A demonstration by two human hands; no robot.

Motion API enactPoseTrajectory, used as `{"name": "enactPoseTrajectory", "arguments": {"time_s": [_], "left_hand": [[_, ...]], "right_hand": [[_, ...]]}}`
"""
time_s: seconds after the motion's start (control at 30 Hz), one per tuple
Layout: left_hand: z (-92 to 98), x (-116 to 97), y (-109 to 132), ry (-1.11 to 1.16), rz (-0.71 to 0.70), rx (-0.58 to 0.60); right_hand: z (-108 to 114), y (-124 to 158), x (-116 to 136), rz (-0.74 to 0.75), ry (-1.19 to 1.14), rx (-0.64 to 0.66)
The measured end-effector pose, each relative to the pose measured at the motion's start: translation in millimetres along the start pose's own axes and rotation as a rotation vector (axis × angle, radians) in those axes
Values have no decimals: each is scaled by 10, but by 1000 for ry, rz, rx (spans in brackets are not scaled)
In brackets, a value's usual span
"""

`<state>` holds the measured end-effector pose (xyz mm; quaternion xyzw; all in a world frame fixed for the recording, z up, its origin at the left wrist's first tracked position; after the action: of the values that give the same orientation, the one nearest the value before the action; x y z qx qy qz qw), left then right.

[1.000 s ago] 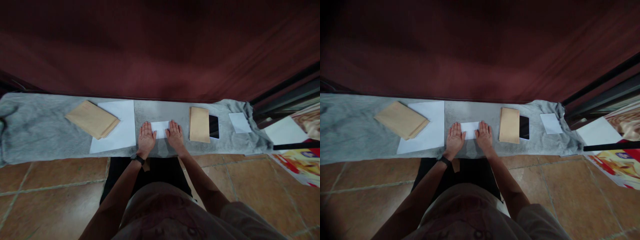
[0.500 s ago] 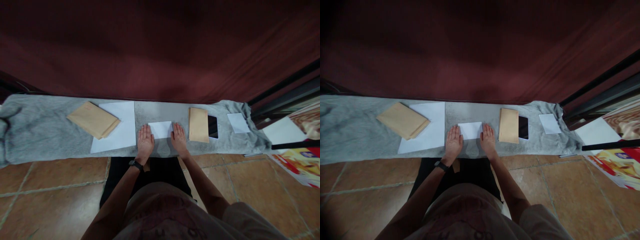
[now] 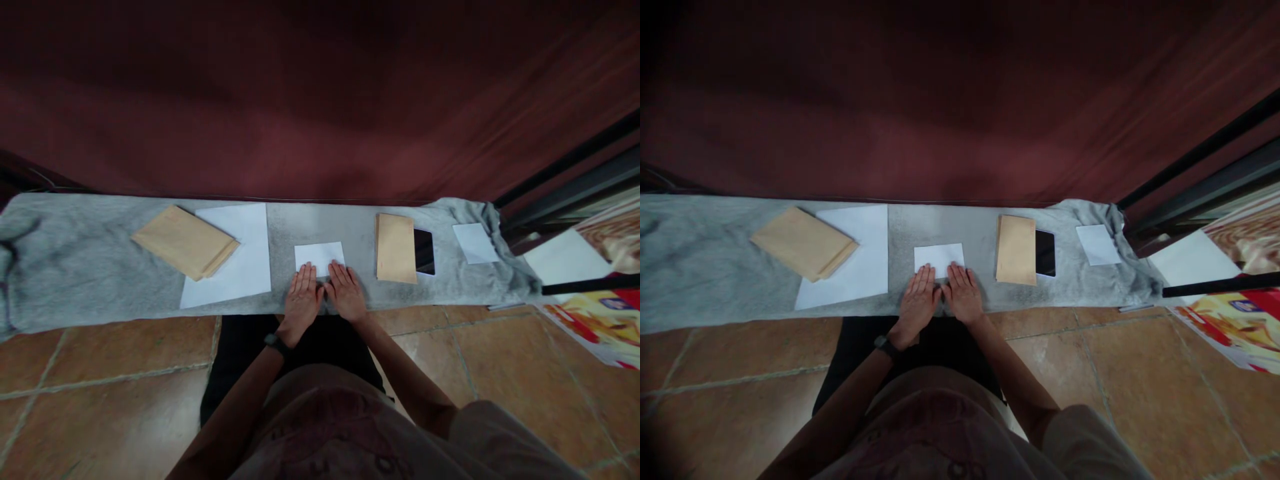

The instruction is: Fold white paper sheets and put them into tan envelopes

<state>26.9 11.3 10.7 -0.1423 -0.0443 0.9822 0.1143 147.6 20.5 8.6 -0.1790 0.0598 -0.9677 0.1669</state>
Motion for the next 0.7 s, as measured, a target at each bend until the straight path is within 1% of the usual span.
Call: {"name": "enactPoseTrajectory", "arguments": {"time_s": [0.2,0.4,0.7], "left_hand": [[37,74,70,-11,46,-29],[69,124,113,-26,53,-52],[88,175,144,-49,69,-81]], "right_hand": [[29,69,-96,-41,17,-53],[62,126,-187,-65,39,-87],[80,161,-240,-65,63,-98]]}}
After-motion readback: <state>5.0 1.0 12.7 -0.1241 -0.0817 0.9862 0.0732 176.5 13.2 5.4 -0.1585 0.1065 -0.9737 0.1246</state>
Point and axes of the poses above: each hand's wrist, its own y-axis away from the middle knuckle, its own z-axis out of the back of the hand, x = y × z, the point moved 8 cm from there along -y, towards the middle knuckle, and after that the axes turned 2 degrees about -y, right-handed, at the moved point
